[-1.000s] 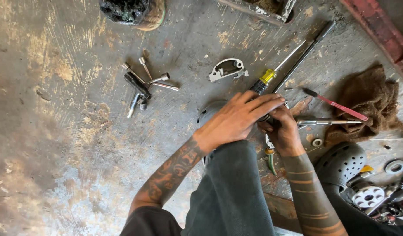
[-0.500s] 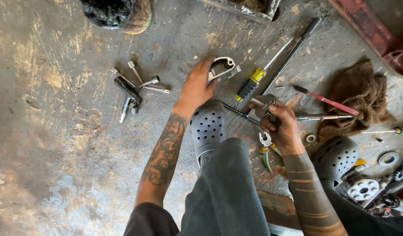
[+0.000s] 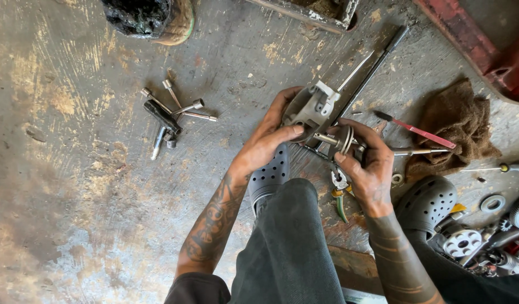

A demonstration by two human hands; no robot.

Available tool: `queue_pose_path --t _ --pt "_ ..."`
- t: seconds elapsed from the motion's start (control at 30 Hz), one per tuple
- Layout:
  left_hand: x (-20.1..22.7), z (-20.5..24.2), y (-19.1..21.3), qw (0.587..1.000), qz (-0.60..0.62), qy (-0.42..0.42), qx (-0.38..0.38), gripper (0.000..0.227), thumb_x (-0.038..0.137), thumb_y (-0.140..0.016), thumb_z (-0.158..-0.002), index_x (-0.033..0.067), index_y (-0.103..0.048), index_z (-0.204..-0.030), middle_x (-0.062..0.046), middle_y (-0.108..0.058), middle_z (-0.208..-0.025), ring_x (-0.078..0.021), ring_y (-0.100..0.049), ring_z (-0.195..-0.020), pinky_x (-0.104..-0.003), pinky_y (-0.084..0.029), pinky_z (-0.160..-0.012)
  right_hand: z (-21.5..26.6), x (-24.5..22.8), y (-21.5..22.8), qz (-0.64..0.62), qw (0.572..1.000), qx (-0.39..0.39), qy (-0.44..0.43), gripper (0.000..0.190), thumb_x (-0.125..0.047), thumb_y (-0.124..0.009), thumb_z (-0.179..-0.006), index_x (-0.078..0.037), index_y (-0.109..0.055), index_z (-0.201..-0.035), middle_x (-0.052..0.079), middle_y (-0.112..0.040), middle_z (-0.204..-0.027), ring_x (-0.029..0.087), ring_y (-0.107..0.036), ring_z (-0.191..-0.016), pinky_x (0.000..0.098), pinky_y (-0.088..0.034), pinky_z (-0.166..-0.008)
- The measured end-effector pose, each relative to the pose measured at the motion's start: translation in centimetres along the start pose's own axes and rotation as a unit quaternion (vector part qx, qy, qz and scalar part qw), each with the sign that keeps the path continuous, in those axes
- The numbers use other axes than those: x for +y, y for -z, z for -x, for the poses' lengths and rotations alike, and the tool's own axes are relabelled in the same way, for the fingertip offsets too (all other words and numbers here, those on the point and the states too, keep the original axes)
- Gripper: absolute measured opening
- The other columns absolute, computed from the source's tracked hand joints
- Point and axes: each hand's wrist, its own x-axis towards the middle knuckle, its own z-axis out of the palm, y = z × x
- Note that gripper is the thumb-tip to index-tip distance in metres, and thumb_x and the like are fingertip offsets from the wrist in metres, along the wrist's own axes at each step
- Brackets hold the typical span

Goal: The person sits on the floor and assembles a mechanical part, likely a brake caliper. They insert a metal pin and a small clip into the component, then use a screwdriver to adjust the internal mechanism. Finally, they insert a small metal piece into the assembly.

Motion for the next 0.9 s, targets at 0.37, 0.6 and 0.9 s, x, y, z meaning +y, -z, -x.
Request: queue_pose_path --t 0.37,0.6,0.9 --pt "1.4 1.1 -1.1 0.999 0.042 -0.014 -0.028 0.091 0.047 -0.066 -0.087 0.0022 -0.029 -0.157 -0.022 -0.048 -0.122 -0.0322 -0.059 -0.103 -0.045 -0.065 -0.078 0.7 -1.3 0.1 0.059 0.989 0.055 0.127 0.065 -0.028 -0.08 -0.083 0.0 -0.048 -0.132 0.021 -0.068 -0.119 0.026 -0.071 -0.092 0.0236 -0.041 -0.048" --pt "2.2 1.3 -2.0 0.999 -0.03 -0.035 -0.014 0.096 0.05 -0.062 -0.084 -0.0011 -0.027 -0.157 -0.023 -0.045 -0.128 -0.0368 -0.053 -0.114 -0.049 -0.062 -0.083 0.4 -3.5 -1.2 0.085 0.98 0.061 0.166 0.054 -0.019 -0.08 -0.086 0.001 -0.049 -0.125 0.023 -0.07 -0.116 0.019 -0.061 -0.064 0.0243 -0.035 -0.042" --pt "2.7 1.7 -3.1 0.999 -0.018 -0.029 0.0 0.096 0.049 -0.064 -0.083 0.0016 -0.028 -0.158 -0.024 -0.043 -0.134 -0.039 -0.05 -0.121 -0.053 -0.061 -0.091 0.3 -4.4 -1.5 0.123 0.972 0.055 0.193 0.05 -0.015 -0.081 -0.085 0.002 -0.052 -0.122 0.021 -0.072 -0.116 0.017 -0.056 -0.053 0.0252 -0.034 -0.04"
